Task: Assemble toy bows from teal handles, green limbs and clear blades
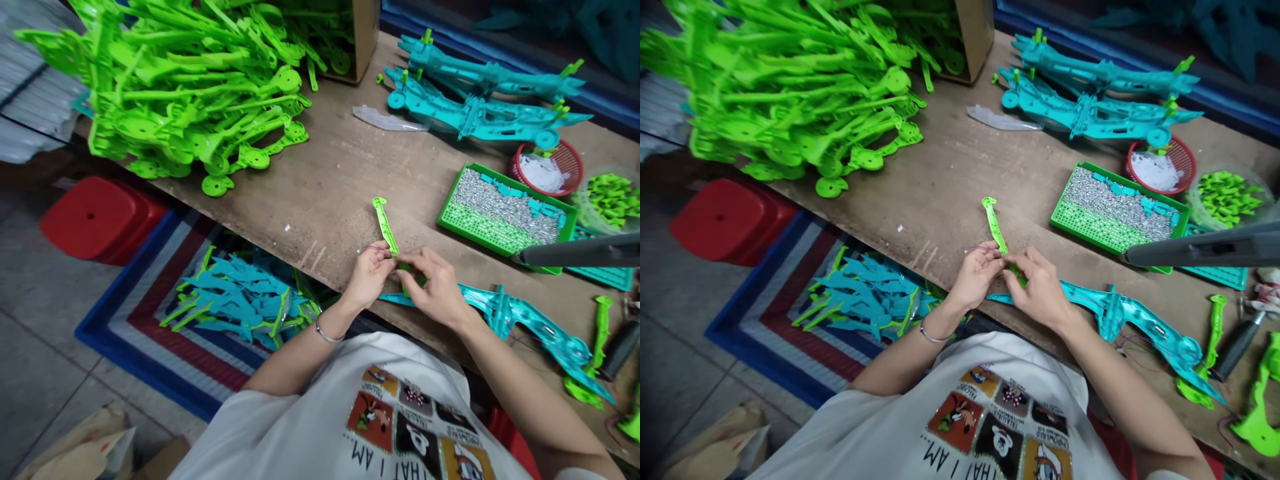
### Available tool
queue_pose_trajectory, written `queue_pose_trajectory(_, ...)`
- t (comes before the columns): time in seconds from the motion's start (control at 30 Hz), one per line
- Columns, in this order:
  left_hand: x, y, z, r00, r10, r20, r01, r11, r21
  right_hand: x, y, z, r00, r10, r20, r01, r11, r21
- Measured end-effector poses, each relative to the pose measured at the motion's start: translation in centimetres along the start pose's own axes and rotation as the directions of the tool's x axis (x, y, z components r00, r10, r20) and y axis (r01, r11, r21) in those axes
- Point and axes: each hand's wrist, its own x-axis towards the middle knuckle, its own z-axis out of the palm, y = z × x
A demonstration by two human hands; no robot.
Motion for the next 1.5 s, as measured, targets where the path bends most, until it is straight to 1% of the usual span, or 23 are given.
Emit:
queue_pose_trajectory(0.1, 0.0, -0.1, -0.1, 1.000, -0.029, -0.012, 0.029, 1.000, -0.009, 0.2, 0.2, -0.7, 1.000, 0.026, -0.013, -0.026, 1.000, -0.004)
queue_pose_trajectory(0.23, 0.0, -0.2, -0.1, 0.999, -0.043, -0.003, 0.043, 0.999, -0.030, -0.2, 0.3, -0.4, 1.000, 0.000, 0.010, 0.001, 0.997, -0.080)
queue_pose_trajectory(0.33, 0.0, -0.2, -0.1, 0.999, -0.044, 0.002, 0.044, 0.998, -0.041, -0.6, 0.0, 0.3, 0.997, -0.059, 0.046, 0.068, 0.966, -0.251)
queue_pose_trajectory(0.4, 0.0, -0.2, -0.2, 0.999, -0.038, -0.001, 0.038, 0.998, -0.041, -0.9, -0.4, 0.8, 0.993, -0.086, 0.083, 0.112, 0.914, -0.389)
queue_pose_trajectory(0.47, 0.0, -0.2, -0.2, 0.999, -0.035, -0.006, 0.035, 0.999, -0.035, -1.2, -0.9, 1.2, 0.991, -0.079, 0.109, 0.123, 0.864, -0.488)
queue_pose_trajectory(0.53, 0.0, -0.1, -0.2, 0.999, -0.037, -0.014, 0.037, 0.999, -0.032, -1.5, -1.4, 1.3, 0.991, -0.057, 0.117, 0.112, 0.835, -0.539)
queue_pose_trajectory(0.6, 0.0, -0.1, -0.1, 0.999, -0.044, -0.014, 0.044, 0.998, -0.044, -1.4, -1.7, 0.9, 0.993, -0.029, 0.113, 0.087, 0.831, -0.549)
queue_pose_trajectory(0.67, 0.0, -0.1, 0.0, 0.999, -0.049, -0.011, 0.048, 0.997, -0.066, -0.6, -1.7, 0.0, 0.996, -0.028, 0.085, 0.067, 0.858, -0.510)
queue_pose_trajectory(0.73, 0.0, -0.1, 0.0, 0.998, -0.057, -0.013, 0.056, 0.995, -0.081, 1.2, -1.6, -0.9, 0.995, -0.061, 0.073, 0.085, 0.908, -0.410)
queue_pose_trajectory(0.77, 0.1, -0.1, 0.0, 0.998, -0.062, -0.016, 0.060, 0.995, -0.080, 2.3, -1.5, -1.2, 0.993, -0.081, 0.087, 0.106, 0.933, -0.345)
queue_pose_trajectory(0.83, 0.2, -0.2, -0.1, 0.998, -0.061, -0.023, 0.059, 0.996, -0.067, 4.6, -1.4, -1.4, 0.980, -0.094, 0.175, 0.136, 0.960, -0.243)
queue_pose_trajectory(0.93, 0.4, -0.4, -0.1, 0.999, -0.035, -0.031, 0.034, 0.998, -0.045, 7.4, -1.4, -0.9, 0.940, -0.051, 0.337, 0.137, 0.962, -0.237)
queue_pose_trajectory(1.0, 0.5, -0.4, -0.1, 0.999, -0.035, -0.030, 0.033, 0.997, -0.063, 8.5, -1.2, -0.7, 0.915, -0.047, 0.400, 0.150, 0.962, -0.230)
queue_pose_trajectory(1.07, 0.5, -0.4, 0.0, 0.999, -0.051, -0.015, 0.049, 0.994, -0.099, 9.1, -0.9, -0.9, 0.901, -0.066, 0.429, 0.151, 0.975, -0.166)
queue_pose_trajectory(1.23, 0.2, 0.2, -0.1, 0.996, -0.087, 0.021, 0.088, 0.990, -0.113, 9.6, 0.6, -2.2, 0.918, -0.099, 0.384, 0.109, 0.994, -0.005)
queue_pose_trajectory(1.33, 0.2, 0.8, -0.3, 0.995, -0.088, 0.049, 0.093, 0.991, -0.098, 9.9, 1.3, -2.5, 0.915, -0.120, 0.385, 0.100, 0.992, 0.073)
queue_pose_trajectory(1.4, 0.4, 1.2, -0.5, 0.997, -0.076, 0.031, 0.079, 0.991, -0.108, 10.1, 1.7, -2.5, 0.916, -0.135, 0.378, 0.106, 0.990, 0.097)
queue_pose_trajectory(1.5, 1.1, 1.7, -0.6, 0.998, -0.057, -0.024, 0.054, 0.991, -0.122, 10.3, 2.1, -2.1, 0.922, -0.133, 0.363, 0.111, 0.991, 0.081)
